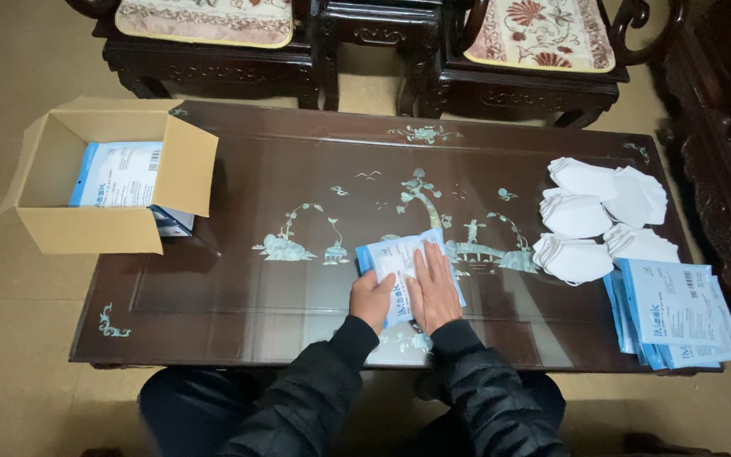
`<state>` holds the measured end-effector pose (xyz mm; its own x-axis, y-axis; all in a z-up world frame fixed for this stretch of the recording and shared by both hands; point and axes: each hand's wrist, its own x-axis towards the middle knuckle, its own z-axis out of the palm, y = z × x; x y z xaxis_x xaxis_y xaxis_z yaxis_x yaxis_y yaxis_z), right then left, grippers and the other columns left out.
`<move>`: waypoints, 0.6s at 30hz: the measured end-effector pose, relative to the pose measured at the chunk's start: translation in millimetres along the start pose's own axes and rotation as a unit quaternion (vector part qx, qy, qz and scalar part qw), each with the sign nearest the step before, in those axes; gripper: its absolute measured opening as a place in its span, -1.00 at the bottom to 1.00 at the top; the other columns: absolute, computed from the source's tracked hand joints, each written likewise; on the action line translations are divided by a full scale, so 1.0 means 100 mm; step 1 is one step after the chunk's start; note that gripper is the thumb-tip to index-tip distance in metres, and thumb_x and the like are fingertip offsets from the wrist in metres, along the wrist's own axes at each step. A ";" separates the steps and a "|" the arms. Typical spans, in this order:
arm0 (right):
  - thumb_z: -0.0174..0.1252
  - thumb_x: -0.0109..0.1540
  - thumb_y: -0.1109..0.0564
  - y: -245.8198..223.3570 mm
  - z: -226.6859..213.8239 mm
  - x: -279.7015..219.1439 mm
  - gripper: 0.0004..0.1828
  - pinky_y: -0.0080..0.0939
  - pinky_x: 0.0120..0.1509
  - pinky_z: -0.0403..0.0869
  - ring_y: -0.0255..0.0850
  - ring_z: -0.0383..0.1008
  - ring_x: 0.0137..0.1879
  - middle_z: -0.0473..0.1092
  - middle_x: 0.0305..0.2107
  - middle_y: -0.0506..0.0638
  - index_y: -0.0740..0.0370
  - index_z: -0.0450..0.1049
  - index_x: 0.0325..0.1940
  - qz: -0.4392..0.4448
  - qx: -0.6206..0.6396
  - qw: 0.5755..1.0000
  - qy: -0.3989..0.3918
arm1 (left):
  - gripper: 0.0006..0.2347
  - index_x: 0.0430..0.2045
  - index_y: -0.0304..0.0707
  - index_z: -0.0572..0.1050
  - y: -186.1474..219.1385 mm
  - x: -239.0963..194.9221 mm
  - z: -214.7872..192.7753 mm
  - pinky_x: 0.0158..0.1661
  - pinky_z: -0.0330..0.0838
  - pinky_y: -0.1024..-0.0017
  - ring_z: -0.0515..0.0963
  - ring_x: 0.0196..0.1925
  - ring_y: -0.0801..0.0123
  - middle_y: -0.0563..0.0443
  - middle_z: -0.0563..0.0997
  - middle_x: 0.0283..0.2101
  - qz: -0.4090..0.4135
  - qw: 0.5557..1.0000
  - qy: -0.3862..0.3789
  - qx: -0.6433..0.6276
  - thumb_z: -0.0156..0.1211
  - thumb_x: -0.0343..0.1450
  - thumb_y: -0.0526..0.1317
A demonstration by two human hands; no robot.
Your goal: Packaging individual face masks into blue protective sleeves
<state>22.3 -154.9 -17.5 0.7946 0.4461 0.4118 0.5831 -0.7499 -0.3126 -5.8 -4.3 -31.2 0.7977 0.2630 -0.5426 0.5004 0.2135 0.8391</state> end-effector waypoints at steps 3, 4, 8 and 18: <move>-0.19 0.45 -0.10 0.01 0.01 0.00 -0.37 0.14 0.65 -0.09 0.18 -0.07 0.61 0.01 0.48 0.26 0.22 0.08 0.57 0.000 0.000 1.000 0.003 | -0.50 0.27 -0.45 0.36 0.55 -0.42 -0.02 0.28 0.32 0.08 0.40 0.38 0.00 -0.34 0.49 0.27 -0.016 0.999 -0.035 0.009 0.20 0.50 -0.07; -0.19 0.45 -0.10 0.01 0.01 0.00 -0.37 0.14 0.65 -0.09 0.18 -0.07 0.61 0.01 0.48 0.26 0.22 0.08 0.57 0.000 0.000 1.000 0.003 | -0.50 0.27 -0.45 0.36 0.65 -0.48 -0.03 0.28 0.32 0.08 0.40 0.38 0.00 -0.34 0.49 0.27 -0.016 0.999 -0.035 0.008 0.20 0.50 -0.07; -0.17 0.46 -0.10 -0.01 0.01 -0.01 -0.38 0.13 0.66 -0.08 0.17 -0.06 0.61 0.03 0.48 0.26 0.22 0.12 0.55 0.001 -0.006 1.000 0.006 | -0.31 0.46 -0.45 0.00 0.82 -0.59 -0.05 0.45 0.04 0.02 0.09 0.54 0.00 -0.36 0.13 0.49 -0.050 0.996 -0.069 0.031 0.11 0.53 0.02; -0.19 0.46 -0.13 -0.01 0.07 0.00 -0.40 0.11 0.66 -0.06 0.13 0.01 0.59 0.08 0.46 0.22 0.17 0.16 0.54 0.017 -0.030 0.999 0.002 | -0.30 0.48 -0.38 -0.07 0.54 -0.34 -0.12 0.42 0.11 0.02 0.08 0.54 -0.02 -0.34 0.09 0.50 -0.063 0.994 -0.084 0.028 0.11 0.56 0.04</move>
<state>22.6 -150.9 -23.3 0.8131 0.4181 0.4050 0.5445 -0.7924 -0.2750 -10.2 10.0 31.6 0.7702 0.0764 -0.6332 0.6138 0.1809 0.7685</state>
